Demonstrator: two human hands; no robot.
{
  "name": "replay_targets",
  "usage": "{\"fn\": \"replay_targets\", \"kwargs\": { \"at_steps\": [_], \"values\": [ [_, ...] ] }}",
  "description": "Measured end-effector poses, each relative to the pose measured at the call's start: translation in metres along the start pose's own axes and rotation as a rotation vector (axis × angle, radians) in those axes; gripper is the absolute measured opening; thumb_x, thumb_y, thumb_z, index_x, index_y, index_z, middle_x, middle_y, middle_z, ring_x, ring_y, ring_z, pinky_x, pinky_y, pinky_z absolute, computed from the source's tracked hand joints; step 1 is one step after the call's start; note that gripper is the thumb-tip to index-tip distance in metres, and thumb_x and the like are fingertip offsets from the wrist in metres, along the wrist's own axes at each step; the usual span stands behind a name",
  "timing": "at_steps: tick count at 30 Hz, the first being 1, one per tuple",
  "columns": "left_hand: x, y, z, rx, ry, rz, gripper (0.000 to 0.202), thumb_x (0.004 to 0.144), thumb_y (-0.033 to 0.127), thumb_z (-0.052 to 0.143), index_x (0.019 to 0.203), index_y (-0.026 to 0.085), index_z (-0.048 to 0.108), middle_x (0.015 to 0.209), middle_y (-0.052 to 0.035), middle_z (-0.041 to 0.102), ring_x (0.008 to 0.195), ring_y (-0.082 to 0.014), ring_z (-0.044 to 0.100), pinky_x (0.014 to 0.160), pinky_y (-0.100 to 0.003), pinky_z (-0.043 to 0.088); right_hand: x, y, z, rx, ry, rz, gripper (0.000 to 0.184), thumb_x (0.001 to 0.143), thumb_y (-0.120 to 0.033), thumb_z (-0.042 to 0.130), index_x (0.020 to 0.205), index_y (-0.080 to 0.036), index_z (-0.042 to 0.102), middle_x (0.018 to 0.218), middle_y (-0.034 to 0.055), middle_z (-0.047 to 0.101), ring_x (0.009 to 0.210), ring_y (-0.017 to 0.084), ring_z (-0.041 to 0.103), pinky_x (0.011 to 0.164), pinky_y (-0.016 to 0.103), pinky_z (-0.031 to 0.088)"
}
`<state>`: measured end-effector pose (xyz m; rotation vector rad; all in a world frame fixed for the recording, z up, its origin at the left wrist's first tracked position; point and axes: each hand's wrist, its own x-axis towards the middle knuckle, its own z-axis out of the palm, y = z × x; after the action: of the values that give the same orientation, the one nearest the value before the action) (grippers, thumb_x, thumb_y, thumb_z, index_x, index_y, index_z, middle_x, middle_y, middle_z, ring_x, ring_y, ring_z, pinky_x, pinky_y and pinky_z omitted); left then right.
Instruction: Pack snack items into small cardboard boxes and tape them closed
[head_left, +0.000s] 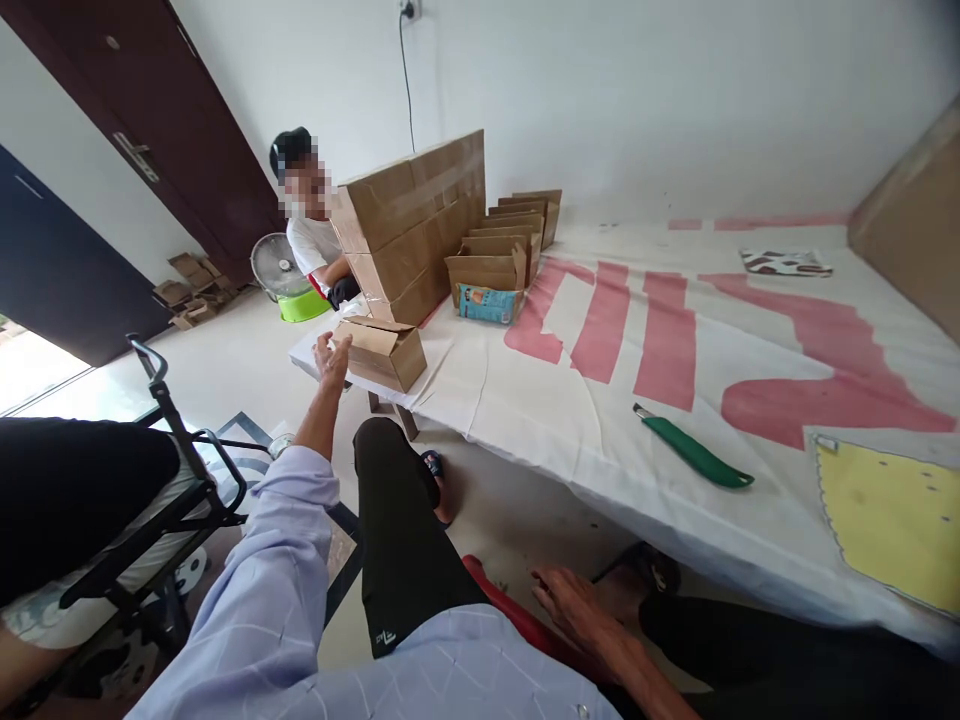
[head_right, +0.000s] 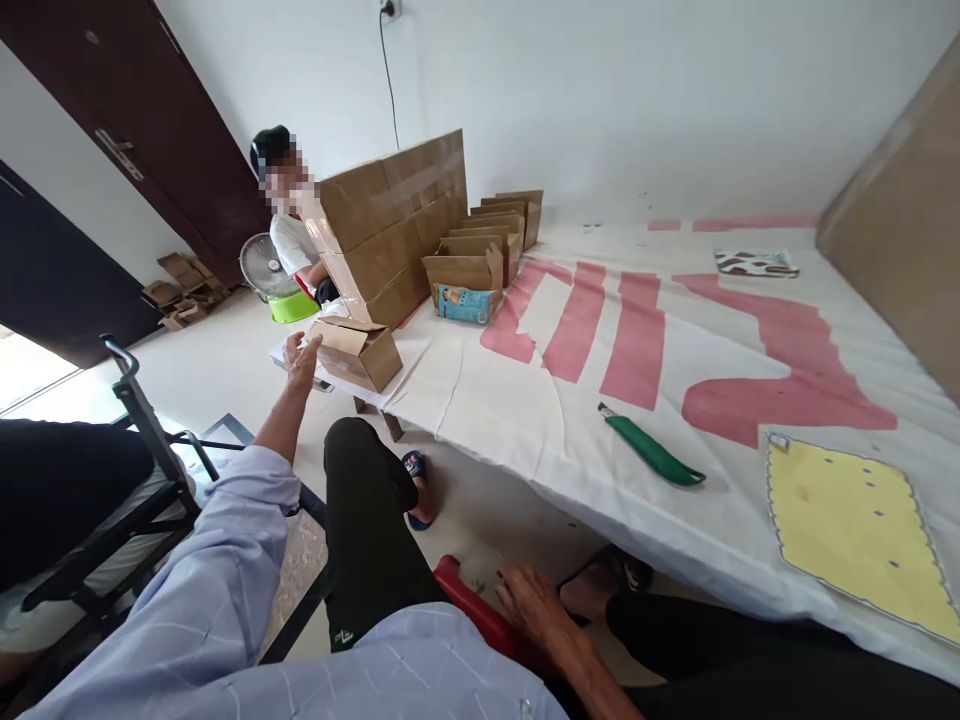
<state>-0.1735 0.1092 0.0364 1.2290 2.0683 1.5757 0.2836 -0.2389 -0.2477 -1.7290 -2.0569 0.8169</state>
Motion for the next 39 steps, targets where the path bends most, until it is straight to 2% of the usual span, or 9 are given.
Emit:
{"fn": "replay_targets", "kwargs": {
  "at_steps": [3, 9, 13, 19, 22, 25, 29, 34, 39],
  "values": [
    [0.019, -0.002, 0.002, -0.014, -0.044, -0.059, 0.071, 0.073, 0.054, 0.083, 0.133, 0.023, 0.061, 0.146, -0.0205, 0.058, 0.148, -0.0454, 0.052, 0.116, -0.058, 0.049, -0.003, -0.002, -0.006, 0.056, -0.047, -0.015, 0.032, 0.093, -0.037, 0.054, 0.108, -0.033, 0.082, 0.116, 0.0155, 0.083, 0.111, 0.039, 0.079, 0.100, 0.055, 0.062],
    [0.022, -0.004, 0.010, -0.085, -0.204, -0.058, 0.069, 0.071, 0.058, 0.080, 0.127, 0.020, 0.065, 0.126, -0.0165, 0.070, 0.119, -0.0385, 0.068, 0.090, -0.049, 0.060, 0.006, -0.019, -0.027, 0.238, 0.063, -0.023, 0.032, 0.092, -0.049, 0.056, 0.106, -0.038, 0.082, 0.110, 0.0126, 0.084, 0.105, 0.041, 0.080, 0.095, 0.059, 0.064],
    [-0.017, -0.007, 0.018, -0.122, -0.300, 0.043, 0.065, 0.068, 0.060, 0.081, 0.117, 0.017, 0.072, 0.115, -0.0128, 0.074, 0.113, -0.0340, 0.069, 0.091, -0.042, 0.059, 0.035, -0.044, -0.069, 0.298, 0.147, -0.064, 0.042, 0.099, -0.050, 0.050, 0.119, -0.027, 0.079, 0.113, 0.0144, 0.081, 0.100, 0.033, 0.079, 0.095, 0.050, 0.065],
    [-0.117, -0.008, 0.043, -0.235, -0.549, 0.158, 0.074, 0.075, 0.066, 0.081, 0.132, 0.021, 0.069, 0.112, -0.0116, 0.074, 0.097, -0.0308, 0.073, 0.084, -0.043, 0.059, 0.081, -0.089, -0.138, 0.404, 0.442, -0.068, 0.059, 0.099, -0.053, 0.057, 0.150, -0.023, 0.057, 0.145, 0.0173, 0.069, 0.113, 0.028, 0.075, 0.094, 0.044, 0.064],
    [-0.141, 0.002, 0.055, -0.300, -0.641, 0.204, 0.070, 0.073, 0.066, 0.085, 0.126, 0.023, 0.068, 0.132, -0.0153, 0.070, 0.115, -0.0349, 0.072, 0.088, -0.043, 0.060, 0.094, -0.100, -0.162, 0.336, 0.504, -0.100, 0.062, 0.099, -0.052, 0.059, 0.152, -0.022, 0.054, 0.149, 0.0193, 0.064, 0.119, 0.030, 0.071, 0.090, 0.043, 0.064],
    [-0.138, 0.014, 0.066, -0.377, -0.740, 0.291, 0.073, 0.065, 0.062, 0.093, 0.121, 0.025, 0.063, 0.163, -0.0170, 0.051, 0.145, -0.0415, 0.058, 0.094, -0.044, 0.060, 0.103, -0.101, -0.180, 0.313, 0.548, -0.101, 0.062, 0.100, -0.053, 0.058, 0.153, -0.021, 0.054, 0.149, 0.0207, 0.063, 0.120, 0.031, 0.071, 0.087, 0.044, 0.063],
    [-0.124, 0.026, 0.075, -0.445, -0.881, 0.339, 0.073, 0.060, 0.057, 0.098, 0.111, 0.024, 0.056, 0.174, -0.0193, 0.040, 0.153, -0.0438, 0.051, 0.101, -0.046, 0.058, 0.110, -0.082, -0.200, 0.234, 0.602, -0.151, 0.053, 0.101, -0.054, 0.059, 0.144, -0.023, 0.062, 0.144, 0.0188, 0.067, 0.114, 0.031, 0.072, 0.082, 0.044, 0.063],
    [-0.132, 0.028, 0.076, -0.439, -0.913, 0.405, 0.072, 0.060, 0.057, 0.100, 0.105, 0.022, 0.056, 0.166, -0.0189, 0.044, 0.145, -0.0409, 0.056, 0.098, -0.046, 0.060, 0.090, -0.012, -0.233, -0.231, 0.777, -0.114, 0.037, 0.100, -0.045, 0.056, 0.123, -0.020, 0.071, 0.124, 0.0182, 0.073, 0.120, 0.036, 0.066, 0.108, 0.056, 0.053],
    [-0.168, 0.030, 0.071, -0.440, -0.885, 0.534, 0.068, 0.063, 0.055, 0.100, 0.106, 0.024, 0.057, 0.157, -0.0157, 0.049, 0.143, -0.0380, 0.056, 0.103, -0.050, 0.059, 0.053, 0.049, -0.259, -0.602, 0.581, 0.182, 0.038, 0.099, -0.041, 0.056, 0.123, -0.015, 0.070, 0.118, 0.0205, 0.071, 0.111, 0.039, 0.065, 0.098, 0.052, 0.054]
  ]
}}
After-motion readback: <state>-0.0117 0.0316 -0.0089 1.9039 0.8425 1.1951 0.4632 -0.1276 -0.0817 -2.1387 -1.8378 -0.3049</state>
